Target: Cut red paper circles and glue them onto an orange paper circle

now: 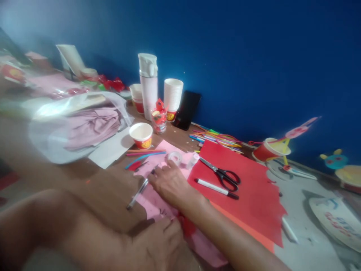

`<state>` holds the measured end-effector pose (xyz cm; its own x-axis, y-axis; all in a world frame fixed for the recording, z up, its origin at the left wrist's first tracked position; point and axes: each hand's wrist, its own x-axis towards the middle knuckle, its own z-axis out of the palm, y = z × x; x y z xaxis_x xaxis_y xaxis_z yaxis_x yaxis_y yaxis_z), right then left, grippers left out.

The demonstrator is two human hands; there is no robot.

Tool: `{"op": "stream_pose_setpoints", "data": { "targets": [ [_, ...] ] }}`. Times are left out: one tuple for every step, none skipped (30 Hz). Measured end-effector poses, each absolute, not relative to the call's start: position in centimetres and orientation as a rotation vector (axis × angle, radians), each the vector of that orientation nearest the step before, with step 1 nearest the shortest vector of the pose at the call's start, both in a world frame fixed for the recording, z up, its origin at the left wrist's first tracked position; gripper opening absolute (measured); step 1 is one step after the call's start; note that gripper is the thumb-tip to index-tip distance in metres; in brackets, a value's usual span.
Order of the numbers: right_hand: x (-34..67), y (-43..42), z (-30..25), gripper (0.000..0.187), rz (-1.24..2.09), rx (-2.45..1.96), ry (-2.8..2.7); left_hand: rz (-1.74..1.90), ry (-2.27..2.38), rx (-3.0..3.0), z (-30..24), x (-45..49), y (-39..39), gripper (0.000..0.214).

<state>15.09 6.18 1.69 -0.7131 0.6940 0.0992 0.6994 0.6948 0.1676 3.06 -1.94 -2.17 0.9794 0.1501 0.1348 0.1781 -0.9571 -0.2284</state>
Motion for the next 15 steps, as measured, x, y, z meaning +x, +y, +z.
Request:
{"op": "stream_pose_setpoints", "data": {
  "targets": [
    [14.6,6.6,1.7,0.018,-0.308,-1.160,-2.900,-0.219,-0.204,-2.892,-1.9,2.6,-1.9,0.021],
    [14.1,6.9,1.7,0.020,-0.306,-1.146,-2.931,-0.277,-0.196,-2.890,-1.6,2.2,-1.9,0.026],
    [13.8,7.2,1.7,0.020,-0.303,-1.134,-2.953,-0.326,-0.203,-2.892,-1.3,1.9,-1.9,0.031],
    [13.5,7.4,1.7,0.018,-0.299,-1.119,-2.972,-0.360,-0.213,-2.903,-1.1,1.6,-1.9,0.036],
    [13.3,7.5,1.7,0.015,-0.303,-1.109,-2.979,-0.386,-0.219,-2.923,-1.0,1.3,-2.0,0.040],
    [13.0,7.7,1.6,0.014,-0.297,-1.098,-2.984,-0.397,-0.226,-2.952,-1.0,1.2,-2.0,0.043],
    [12.8,8.0,1.5,0.015,-0.280,-1.067,-2.984,-0.404,-0.230,-2.984,-1.1,1.1,-2.0,0.042],
    [12.6,8.3,1.3,0.015,-0.274,-1.032,-2.980,-0.411,-0.228,-3.015,-1.3,1.0,-2.0,0.040],
    [12.4,8.6,1.2,0.016,-0.258,-1.033,-2.984,-0.422,-0.223,-3.043,-1.5,0.8,-2.0,0.037],
    [12.3,9.0,1.1,0.016,-0.239,-1.042,-2.991,-0.439,-0.213,-3.067,-1.7,0.7,-2.1,0.035],
    [12.3,9.3,1.2,0.017,-0.228,-1.038,-3.000,-0.451,-0.188,-3.090,-2.0,0.6,-2.1,0.033],
    [12.5,9.5,1.4,0.018,-0.230,-1.009,-2.998,-0.461,-0.159,-3.110,-2.2,0.6,-2.2,0.033],
    [12.8,9.7,1.9,0.018,-0.236,-1.034,-2.979,-0.469,-0.145,-3.123,-2.4,0.5,-2.3,0.033],
    [13.3,9.6,2.5,0.018,-0.253,-1.079,-2.948,-0.471,-0.165,-3.127,-2.6,0.5,-2.4,0.033],
    [14.0,9.3,3.2,0.019,-0.309,-1.158,-2.870,-0.465,-0.213,-3.123,-2.8,0.6,-2.6,0.034]
  ]
}}
